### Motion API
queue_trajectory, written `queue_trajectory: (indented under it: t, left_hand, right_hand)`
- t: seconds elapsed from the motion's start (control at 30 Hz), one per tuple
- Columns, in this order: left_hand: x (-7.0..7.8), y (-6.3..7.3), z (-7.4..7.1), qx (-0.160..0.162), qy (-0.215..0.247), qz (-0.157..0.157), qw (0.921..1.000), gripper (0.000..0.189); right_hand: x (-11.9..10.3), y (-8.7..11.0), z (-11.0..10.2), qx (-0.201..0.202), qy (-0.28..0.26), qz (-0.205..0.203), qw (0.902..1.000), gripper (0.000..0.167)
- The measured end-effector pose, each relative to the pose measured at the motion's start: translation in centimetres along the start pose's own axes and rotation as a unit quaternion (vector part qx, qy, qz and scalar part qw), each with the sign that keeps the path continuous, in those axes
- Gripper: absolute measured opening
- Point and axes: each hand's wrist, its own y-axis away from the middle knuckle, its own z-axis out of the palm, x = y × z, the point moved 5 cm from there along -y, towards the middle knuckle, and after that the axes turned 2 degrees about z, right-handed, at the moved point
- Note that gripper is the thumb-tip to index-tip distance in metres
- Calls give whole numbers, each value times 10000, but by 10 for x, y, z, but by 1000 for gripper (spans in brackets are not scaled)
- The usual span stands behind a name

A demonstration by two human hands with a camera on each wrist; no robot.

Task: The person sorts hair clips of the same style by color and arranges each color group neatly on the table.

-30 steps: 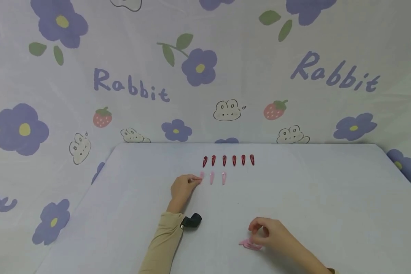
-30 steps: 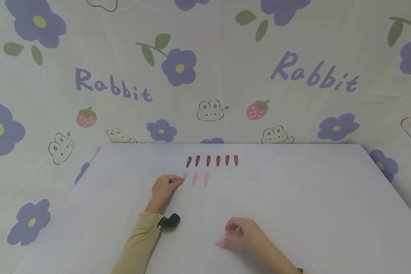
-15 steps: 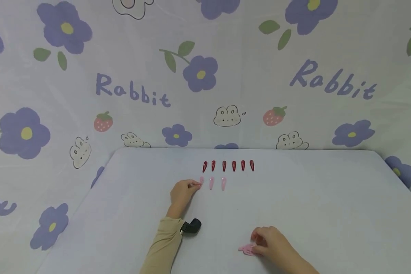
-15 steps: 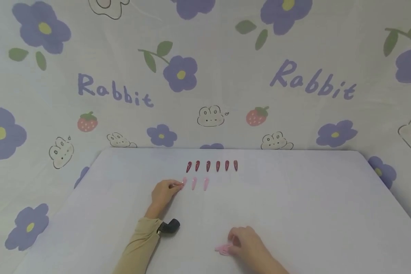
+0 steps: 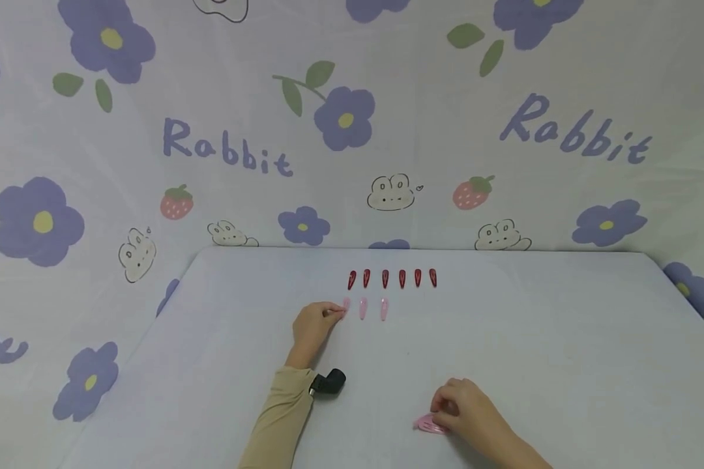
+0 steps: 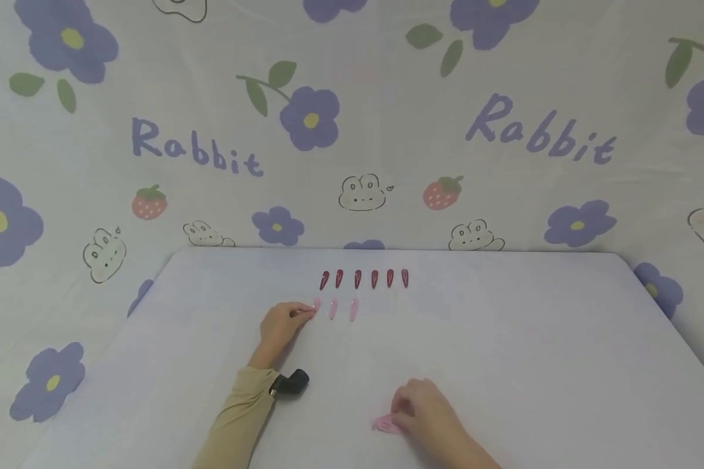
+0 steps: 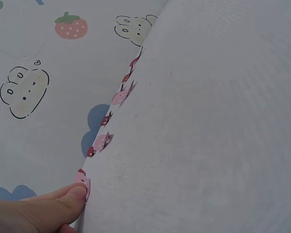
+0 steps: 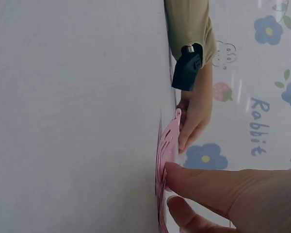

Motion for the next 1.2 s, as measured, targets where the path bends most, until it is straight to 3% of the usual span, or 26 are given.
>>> queue_trajectory:
  t: [0.17, 0.3, 0.4, 0.57, 0.9, 1.03, 1.2]
  left_hand:
    - [0, 0, 0, 10, -13, -5, 10000, 16]
    - [0, 0, 0, 5, 5, -28, 10000, 15]
    - [-1, -1, 1, -3, 12, -52, 10000, 15]
    - [-2, -1, 1, -28, 14, -136, 9999, 15]
    - [-1, 4, 1, -80, 47, -109, 9999, 16]
    - [-1, 2, 0, 7, 37, -72, 10000, 16]
    - [-1, -1, 0, 6, 30, -108, 9999, 16]
  right_hand:
    - [0, 0, 4, 43, -595, -102, 9982, 18]
    - [-4, 1, 3, 332, -1392, -399, 9889, 22]
    - [-10, 2, -2, 542, -1698, -573, 9823, 25]
    - [-15, 0, -6, 362, -2053, -473, 9769, 15]
    - [6, -3, 6, -158, -2523, 308, 9670, 11]
    - [4, -9, 0, -422, -2346, 197, 9710, 16]
    - [-1, -29, -30, -376, -1965, -137, 9797, 12]
